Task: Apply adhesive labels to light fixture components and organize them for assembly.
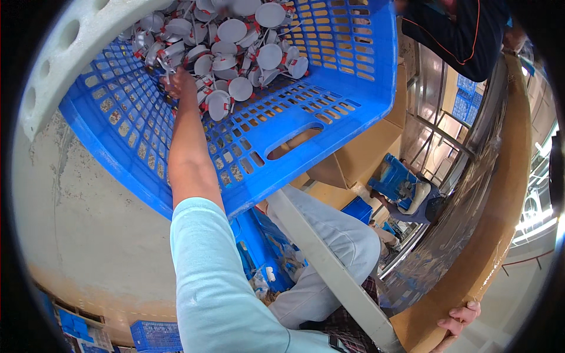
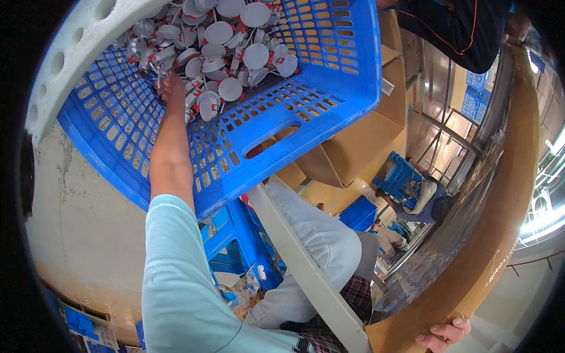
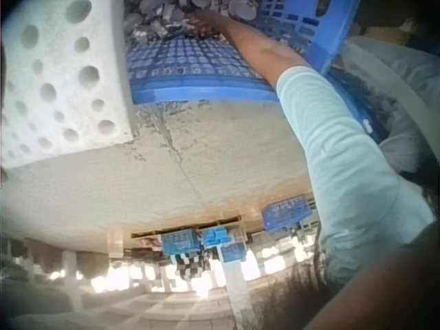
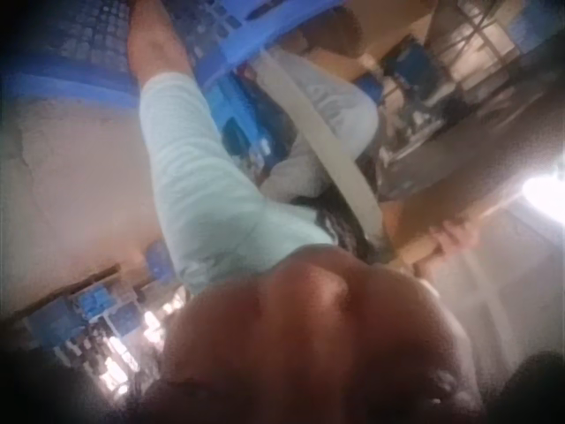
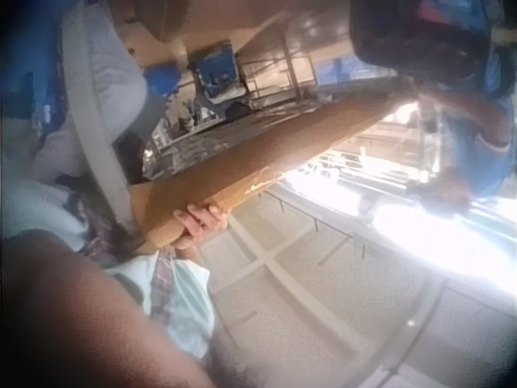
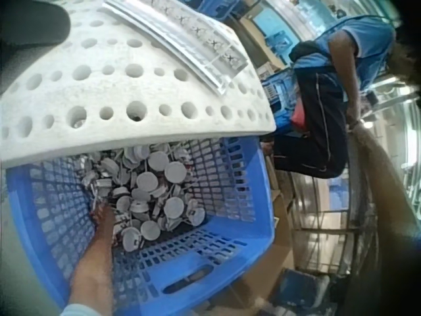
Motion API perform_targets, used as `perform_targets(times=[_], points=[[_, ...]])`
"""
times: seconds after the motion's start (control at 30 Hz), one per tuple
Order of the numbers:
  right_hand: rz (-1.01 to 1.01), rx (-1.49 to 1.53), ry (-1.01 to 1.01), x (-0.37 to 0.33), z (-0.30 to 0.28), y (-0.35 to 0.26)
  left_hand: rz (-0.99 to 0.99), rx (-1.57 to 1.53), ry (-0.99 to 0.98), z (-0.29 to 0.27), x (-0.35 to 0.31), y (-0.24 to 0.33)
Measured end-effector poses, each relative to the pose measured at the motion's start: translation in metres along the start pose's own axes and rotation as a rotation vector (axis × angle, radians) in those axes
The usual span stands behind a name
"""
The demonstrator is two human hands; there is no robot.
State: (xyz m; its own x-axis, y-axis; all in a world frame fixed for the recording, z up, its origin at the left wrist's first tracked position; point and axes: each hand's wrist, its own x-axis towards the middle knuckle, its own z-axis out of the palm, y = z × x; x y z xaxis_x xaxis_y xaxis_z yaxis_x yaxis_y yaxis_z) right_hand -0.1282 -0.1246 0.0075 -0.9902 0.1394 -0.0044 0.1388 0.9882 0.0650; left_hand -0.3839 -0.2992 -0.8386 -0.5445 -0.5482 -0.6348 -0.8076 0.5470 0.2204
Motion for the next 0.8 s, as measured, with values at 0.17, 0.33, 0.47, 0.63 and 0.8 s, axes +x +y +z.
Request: perform_targets(times=[0.17, 0.33, 0.47, 0.63, 0.8], points=[[-0.026, 0.019, -0.006, -0.001, -0.006, 0.002, 0.264, -0.008, 0.249, -0.03, 0.004, 0.01], [-0.097, 0.029, -0.035, -0.008, -0.005, 0.01, 0.073, -0.219, 0.105, -0.057, -0.046, 0.021], [0.055, -0.089, -0.107, 0.009, -0.007, -0.019, 0.08, -0.194, 0.139, -0.098, -0.052, 0.028], [0.024, 0.059, -0.234, 0.041, 0.011, -0.034, 0.419, -0.07, 0.195, -0.124, -0.102, 0.049], [-0.007, 0.222, -0.225, 0.063, 0.006, -0.037, 0.888, -0.115, 0.336, -0.174, -0.101, 0.025]])
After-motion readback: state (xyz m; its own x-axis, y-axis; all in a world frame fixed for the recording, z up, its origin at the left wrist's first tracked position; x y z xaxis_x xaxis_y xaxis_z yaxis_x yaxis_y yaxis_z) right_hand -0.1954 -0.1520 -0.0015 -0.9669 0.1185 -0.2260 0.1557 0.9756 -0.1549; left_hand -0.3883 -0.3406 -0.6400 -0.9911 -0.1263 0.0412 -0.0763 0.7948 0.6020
